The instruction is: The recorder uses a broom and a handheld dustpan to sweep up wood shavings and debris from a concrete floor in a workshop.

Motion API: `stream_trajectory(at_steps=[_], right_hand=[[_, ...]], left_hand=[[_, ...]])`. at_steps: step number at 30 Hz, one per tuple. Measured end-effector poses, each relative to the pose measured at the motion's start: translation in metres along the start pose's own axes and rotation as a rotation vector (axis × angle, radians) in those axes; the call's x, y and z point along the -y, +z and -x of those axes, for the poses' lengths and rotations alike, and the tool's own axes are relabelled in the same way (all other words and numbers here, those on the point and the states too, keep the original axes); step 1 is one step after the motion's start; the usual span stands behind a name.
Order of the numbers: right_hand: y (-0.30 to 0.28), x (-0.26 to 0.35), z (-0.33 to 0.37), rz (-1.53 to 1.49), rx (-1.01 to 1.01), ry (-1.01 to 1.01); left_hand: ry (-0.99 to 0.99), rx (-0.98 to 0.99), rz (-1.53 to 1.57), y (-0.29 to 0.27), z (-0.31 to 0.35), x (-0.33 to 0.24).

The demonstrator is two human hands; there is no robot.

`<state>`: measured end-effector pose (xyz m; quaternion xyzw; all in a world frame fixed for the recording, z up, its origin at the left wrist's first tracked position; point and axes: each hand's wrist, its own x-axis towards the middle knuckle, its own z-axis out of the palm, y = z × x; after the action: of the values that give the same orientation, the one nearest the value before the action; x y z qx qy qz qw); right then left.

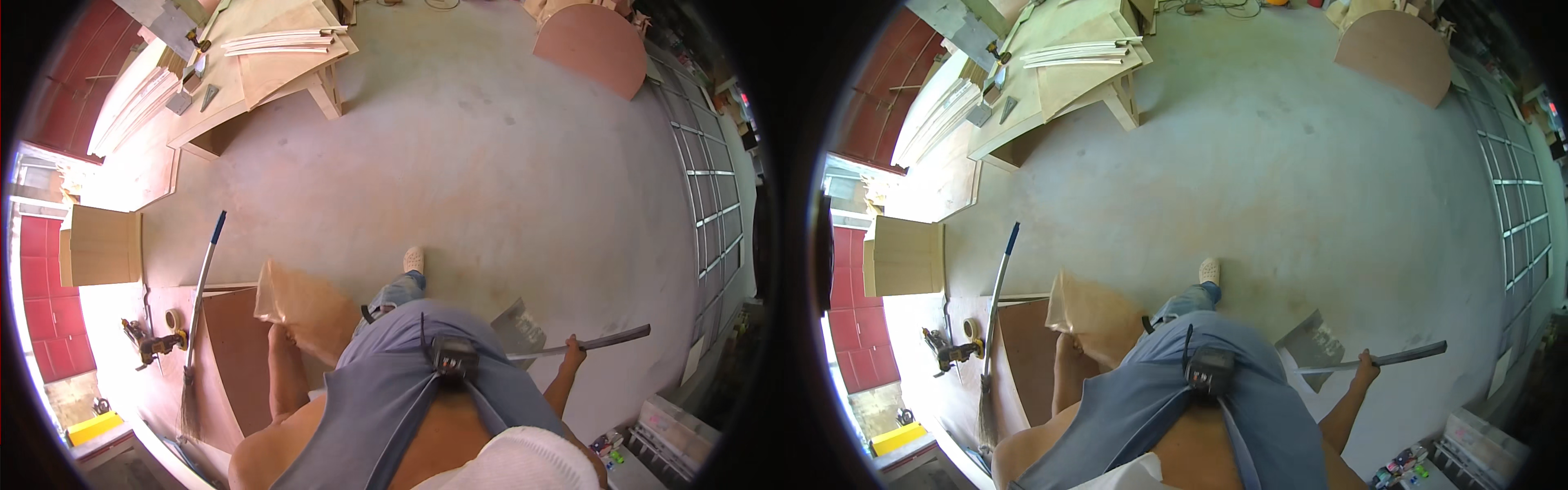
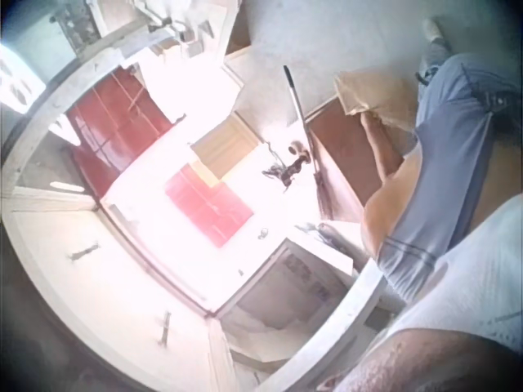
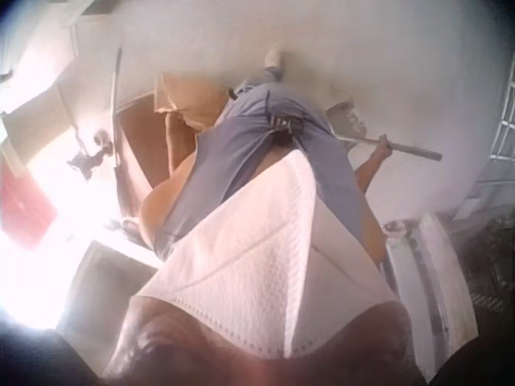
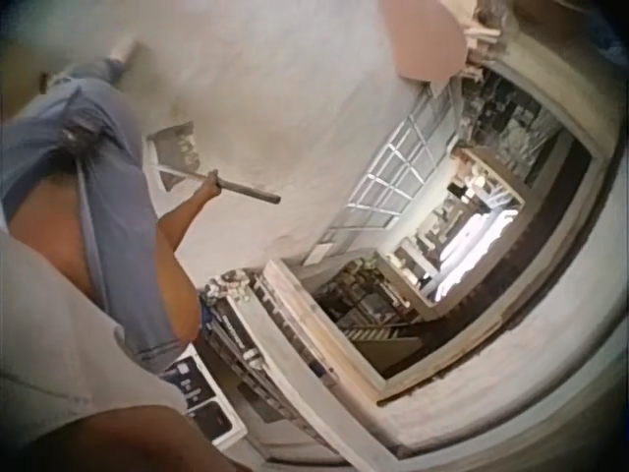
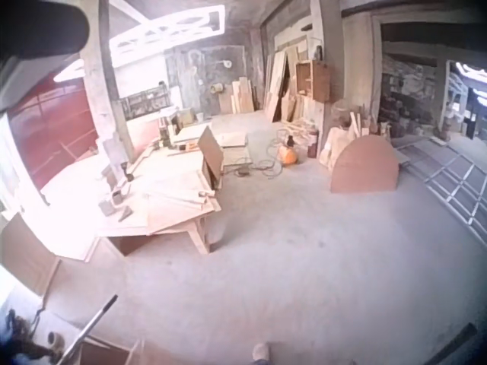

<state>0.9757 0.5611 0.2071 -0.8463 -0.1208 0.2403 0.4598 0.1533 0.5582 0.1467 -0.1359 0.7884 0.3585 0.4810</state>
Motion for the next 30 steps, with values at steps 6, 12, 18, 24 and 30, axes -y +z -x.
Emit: stream_trajectory(at_steps=[6,12,18,24,30], right_hand=[[0.104,0.125,-0.057,-0.016,0.028,-0.065],[0.219,0.217,-0.135,0.067,0.126,-0.157],[0.352,0.317,-0.250,0.061,0.186,-0.212],[0.486,0.438,-0.361,0.023,0.253,-0.268],[0.570,0.544,-0.458,0.074,0.293,-0.311]], left_hand=[[0.072,0.104,-0.008,0.167,0.061,-0.103],[0.100,0.210,-0.045,0.292,0.051,-0.208],[0.222,0.243,-0.152,0.459,0.059,-0.316],[0.305,0.387,-0.137,0.587,0.058,-0.442],[0.250,0.150,-0.140,0.739,0.032,-0.490]])
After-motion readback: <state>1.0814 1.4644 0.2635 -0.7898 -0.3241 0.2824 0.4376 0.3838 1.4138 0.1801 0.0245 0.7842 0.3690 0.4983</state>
